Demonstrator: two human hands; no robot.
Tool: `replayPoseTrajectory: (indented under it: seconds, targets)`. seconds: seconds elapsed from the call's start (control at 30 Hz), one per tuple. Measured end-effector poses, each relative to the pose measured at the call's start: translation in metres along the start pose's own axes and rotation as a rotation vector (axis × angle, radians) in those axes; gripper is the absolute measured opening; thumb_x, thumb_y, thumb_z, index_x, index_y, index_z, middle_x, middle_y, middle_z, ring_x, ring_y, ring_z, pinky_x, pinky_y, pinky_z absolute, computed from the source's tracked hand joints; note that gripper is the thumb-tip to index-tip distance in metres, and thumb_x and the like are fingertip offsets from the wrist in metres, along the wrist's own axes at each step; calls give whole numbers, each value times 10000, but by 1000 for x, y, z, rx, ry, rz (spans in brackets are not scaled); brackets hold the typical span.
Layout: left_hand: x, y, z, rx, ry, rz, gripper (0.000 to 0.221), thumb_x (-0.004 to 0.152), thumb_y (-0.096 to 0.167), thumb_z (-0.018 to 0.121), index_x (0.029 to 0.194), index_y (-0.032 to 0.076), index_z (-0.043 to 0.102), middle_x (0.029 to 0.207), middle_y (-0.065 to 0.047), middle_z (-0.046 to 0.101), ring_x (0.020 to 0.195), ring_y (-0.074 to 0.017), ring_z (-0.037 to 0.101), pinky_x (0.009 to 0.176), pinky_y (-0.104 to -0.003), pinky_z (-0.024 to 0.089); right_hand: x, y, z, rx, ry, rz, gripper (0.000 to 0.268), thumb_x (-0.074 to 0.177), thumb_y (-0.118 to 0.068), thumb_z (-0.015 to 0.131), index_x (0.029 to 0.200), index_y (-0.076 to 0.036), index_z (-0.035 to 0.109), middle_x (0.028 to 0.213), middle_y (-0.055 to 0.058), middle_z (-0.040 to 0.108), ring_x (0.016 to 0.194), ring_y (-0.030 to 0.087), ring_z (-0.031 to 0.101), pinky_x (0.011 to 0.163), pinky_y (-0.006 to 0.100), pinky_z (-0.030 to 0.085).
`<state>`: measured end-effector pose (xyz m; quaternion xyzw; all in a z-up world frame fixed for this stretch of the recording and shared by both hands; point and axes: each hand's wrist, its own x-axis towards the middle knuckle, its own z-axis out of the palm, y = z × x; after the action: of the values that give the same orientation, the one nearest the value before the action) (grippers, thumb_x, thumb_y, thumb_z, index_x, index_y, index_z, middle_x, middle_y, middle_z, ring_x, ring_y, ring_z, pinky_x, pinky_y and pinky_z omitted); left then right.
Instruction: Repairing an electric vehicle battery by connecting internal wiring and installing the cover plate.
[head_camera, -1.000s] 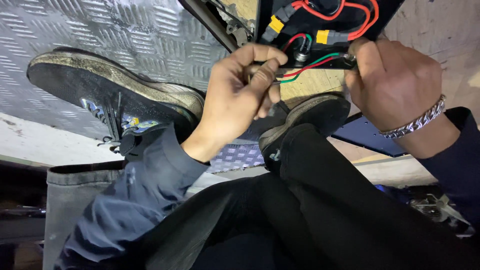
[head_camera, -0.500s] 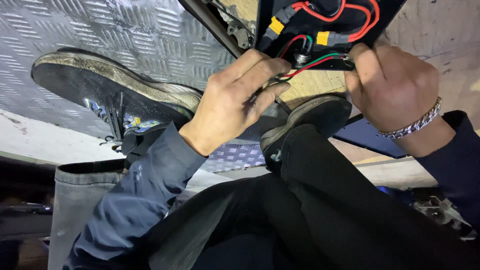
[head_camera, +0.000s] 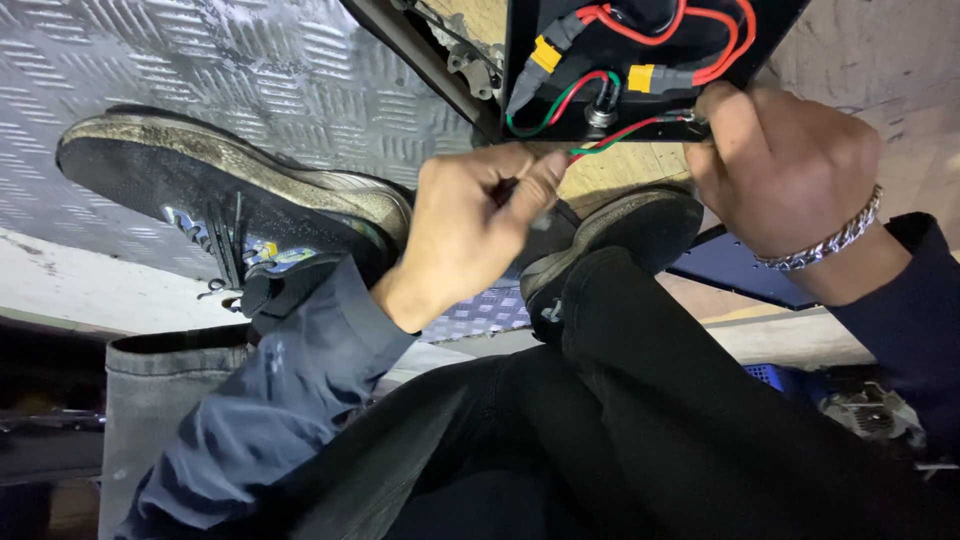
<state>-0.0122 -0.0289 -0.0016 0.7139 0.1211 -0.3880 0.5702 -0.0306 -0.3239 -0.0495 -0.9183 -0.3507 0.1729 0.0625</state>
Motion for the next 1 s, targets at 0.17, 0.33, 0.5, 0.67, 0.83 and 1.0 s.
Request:
replayPoseTrajectory:
  seconds: [0.17, 0.33, 0.5, 0.67, 0.83, 1.0]
  targets:
    - [11, 1, 9, -784, 119, -794, 210, 908, 121, 614, 833, -70, 657, 644, -105, 524, 445, -108, 368, 338, -228, 280, 3, -2, 0, -7, -82, 53, 158, 1028, -308, 752, 1159, -220, 741, 883, -29, 552, 717, 159, 570, 610, 274, 464]
    - [5, -1, 6, -412, 6, -525, 428, 1003, 350, 543, 716, 51, 649, 482, -34, 482, 360, -101, 447, 376, -221, 353, 10, 2, -4, 162, -22, 82, 227, 921, -172, 885, 1069, -164, 713, 896, 14, 587, 751, 177, 603, 591, 276, 497]
    - [1, 28, -3, 684, 207, 168, 259, 1049, 307, 589, 965, 70, 651, 876, -80, 577, 776, -308, 616, 585, -449, 441, -10, 0, 3, 799, 62, 270, 511, 1006, -72, 758, 1470, 68, 598, 1225, 237, 740, 976, 314, 727, 822, 423, 616]
    - [9, 28, 26, 837, 263, 433, 262, 1041, 215, 657, 1223, 30, 619, 1173, -177, 624, 1068, -343, 614, 874, -432, 476, -9, -6, 13, 970, 266, 335, 420, 1036, 26, 779, 1350, 91, 507, 1193, 269, 721, 985, 366, 746, 859, 435, 638]
    - [36, 14, 65, 826, 90, 505, 311, 1024, 161, 707, 1267, -10, 615, 1177, -151, 647, 941, -321, 604, 767, -443, 539, -3, 0, 29, 903, 364, 229, 180, 1034, 30, 753, 1182, 116, 697, 1112, 253, 741, 1044, 400, 725, 939, 468, 618]
    - [61, 19, 69, 1010, -31, 432, 84, 933, 223, 674, 913, 141, 673, 852, -32, 664, 758, -316, 651, 570, -460, 517, -2, 3, 21, 904, 283, 173, 169, 1075, 7, 676, 1203, 116, 659, 1150, 253, 693, 1035, 385, 680, 971, 445, 554]
